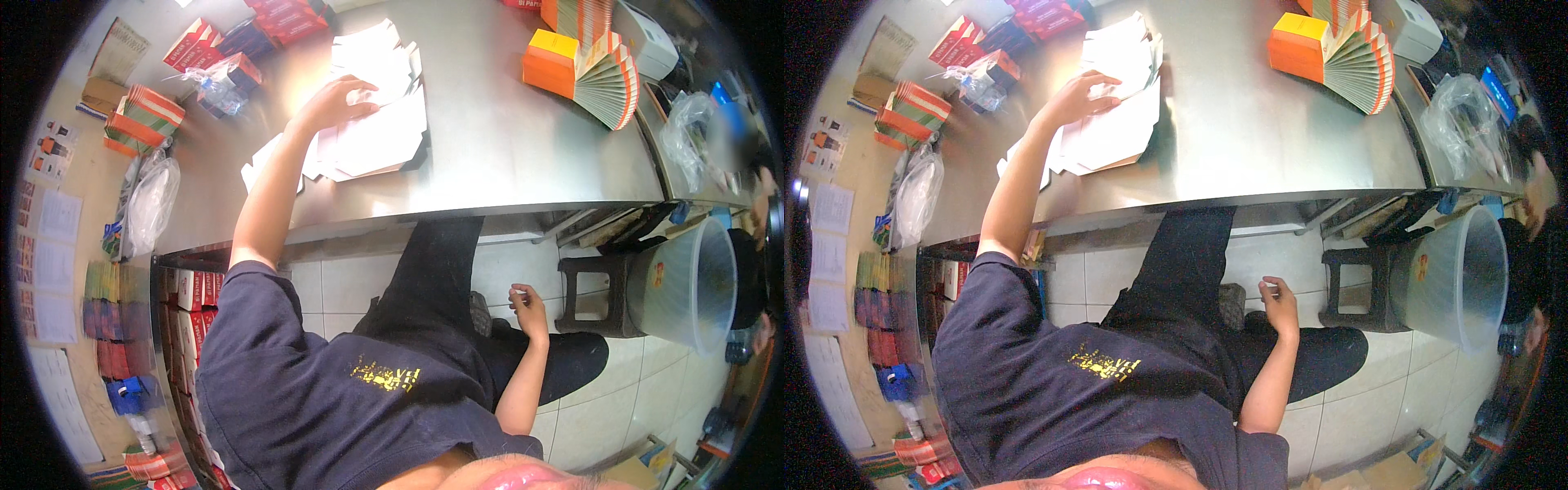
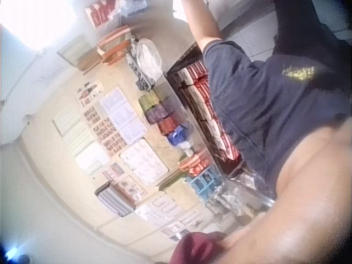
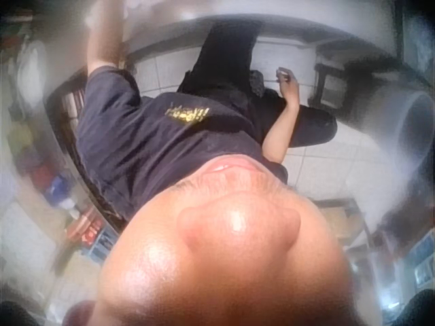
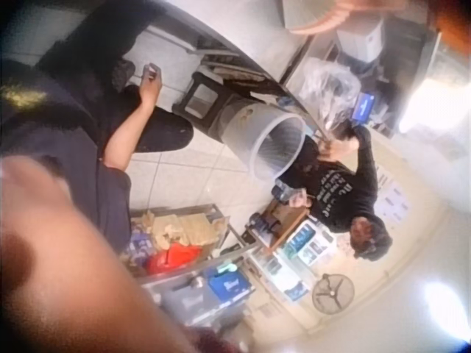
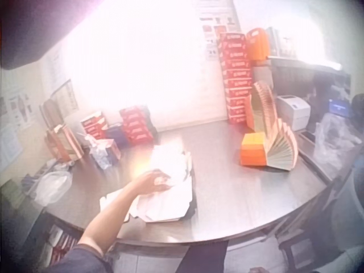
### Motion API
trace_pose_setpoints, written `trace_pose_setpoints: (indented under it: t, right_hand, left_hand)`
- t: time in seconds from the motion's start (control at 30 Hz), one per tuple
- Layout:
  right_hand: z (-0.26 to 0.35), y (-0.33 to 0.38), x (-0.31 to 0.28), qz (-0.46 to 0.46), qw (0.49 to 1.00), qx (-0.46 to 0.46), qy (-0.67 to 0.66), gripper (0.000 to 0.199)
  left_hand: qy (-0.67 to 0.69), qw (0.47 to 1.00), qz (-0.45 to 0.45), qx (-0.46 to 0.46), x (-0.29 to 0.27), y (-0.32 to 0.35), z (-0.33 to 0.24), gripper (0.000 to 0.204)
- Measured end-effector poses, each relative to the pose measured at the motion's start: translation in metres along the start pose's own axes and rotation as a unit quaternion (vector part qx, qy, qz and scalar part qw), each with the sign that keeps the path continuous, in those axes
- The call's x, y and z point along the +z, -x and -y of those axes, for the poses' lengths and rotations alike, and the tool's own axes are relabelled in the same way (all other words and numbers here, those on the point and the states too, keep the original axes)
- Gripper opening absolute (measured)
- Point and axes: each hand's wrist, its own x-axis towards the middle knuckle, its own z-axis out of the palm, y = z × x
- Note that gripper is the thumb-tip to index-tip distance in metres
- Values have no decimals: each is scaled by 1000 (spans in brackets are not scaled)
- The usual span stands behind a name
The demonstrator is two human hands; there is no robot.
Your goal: The person folds flat cardboard pieces into small rectangular boxes and stacks them on a metal table. They repeatedly pick up a flat piece, fold the sides, and place the finished box on a growing stack.
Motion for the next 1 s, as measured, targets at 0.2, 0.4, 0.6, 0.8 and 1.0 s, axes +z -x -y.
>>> trace_pose_setpoints:
  t: [0.2,0.4,0.6,0.8,1.0]
  right_hand:
    - [-6,-4,2,-10,1000,-6,-3,36]
    - [-14,-2,-2,-10,1000,14,-10,36]
    - [-8,-3,1,-4,1000,0,-20,36]
    - [-12,-3,-1,-4,1000,-4,-16,38]
    - [-13,-2,-3,-15,1000,-7,-5,38]
  left_hand:
    - [13,997,65,-26,-3,-22,6,49]
    - [103,979,128,-119,-19,-17,-29,37]
    - [68,996,57,-13,-7,-16,-3,34]
    - [119,989,63,-54,-6,-20,15,30]
    - [66,993,-51,-85,-6,-24,-1,26]
